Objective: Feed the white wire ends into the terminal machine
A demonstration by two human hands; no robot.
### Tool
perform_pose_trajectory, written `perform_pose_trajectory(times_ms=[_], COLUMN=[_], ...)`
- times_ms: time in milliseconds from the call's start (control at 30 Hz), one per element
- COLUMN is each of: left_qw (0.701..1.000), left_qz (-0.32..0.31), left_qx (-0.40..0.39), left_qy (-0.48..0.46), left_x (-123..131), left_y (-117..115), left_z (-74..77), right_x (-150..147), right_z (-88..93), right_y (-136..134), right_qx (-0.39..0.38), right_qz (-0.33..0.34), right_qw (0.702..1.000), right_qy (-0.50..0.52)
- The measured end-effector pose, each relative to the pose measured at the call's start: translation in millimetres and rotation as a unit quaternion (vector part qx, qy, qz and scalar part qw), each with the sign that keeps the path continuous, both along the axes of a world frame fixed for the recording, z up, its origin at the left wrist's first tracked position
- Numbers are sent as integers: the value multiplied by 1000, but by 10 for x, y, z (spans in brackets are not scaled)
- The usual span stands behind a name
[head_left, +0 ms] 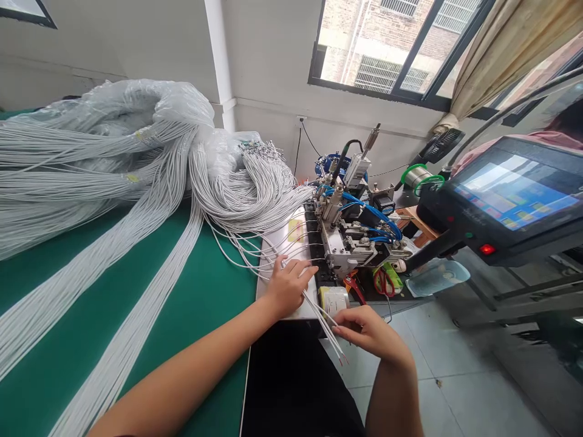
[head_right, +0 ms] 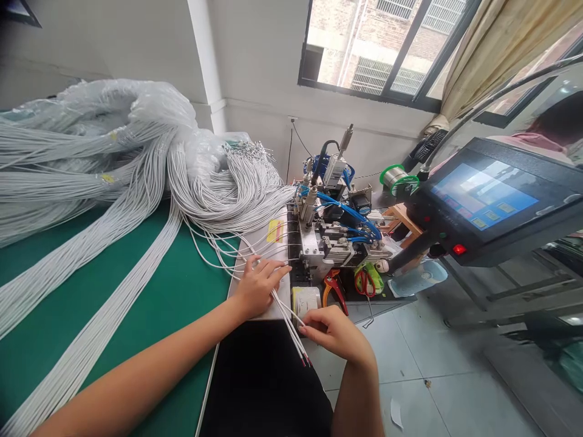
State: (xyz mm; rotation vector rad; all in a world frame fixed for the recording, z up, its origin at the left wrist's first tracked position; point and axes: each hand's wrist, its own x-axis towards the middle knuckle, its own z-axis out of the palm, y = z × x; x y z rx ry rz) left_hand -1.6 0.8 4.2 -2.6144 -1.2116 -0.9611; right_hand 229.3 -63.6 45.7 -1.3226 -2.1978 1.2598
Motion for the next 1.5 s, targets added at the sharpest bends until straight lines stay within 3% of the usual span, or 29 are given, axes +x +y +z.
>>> perform_pose_trajectory(times_ms=[167, 300, 400, 533, 667, 767, 900, 1067, 1267, 1500], left_qw=[996, 990, 986, 983, 983, 984, 989, 992, 995, 995], left_qz=[-73, -129, -151, -158, -152, -142, -113, -91, -53, -30], left_qx=[43, 63, 71, 94, 104, 104, 86, 61, 32, -10], left_qy=[-17, -7, 6, 11, 13, 23, 42, 55, 74, 98], left_x=[-9, -14, -14, -10, -4, 3, 8, -5, -3, 14], left_y=[17, 5, -6, -4, 2, 6, 17, 28, 19, 16], left_z=[-34, -5, 21, 6, -23, -33, -44, -45, -24, -9], right_x=[115, 163, 135, 17, -131, -198, -202, -125, -16, -5], right_z=[61, -15, -166, -353, -438, -471, -503, -494, -480, -512], right_y=[28, 75, 123, 213, 297, 329, 344, 396, 498, 563], right_qx=[130, 149, 130, 123, 142, 164, 165, 93, 110, 155], right_qz=[-51, -150, -273, -395, -454, -470, -468, -410, -386, -363], right_qw=[989, 968, 931, 859, 802, 788, 796, 833, 898, 914], right_qy=[56, 137, 202, 300, 361, 362, 346, 359, 181, 99])
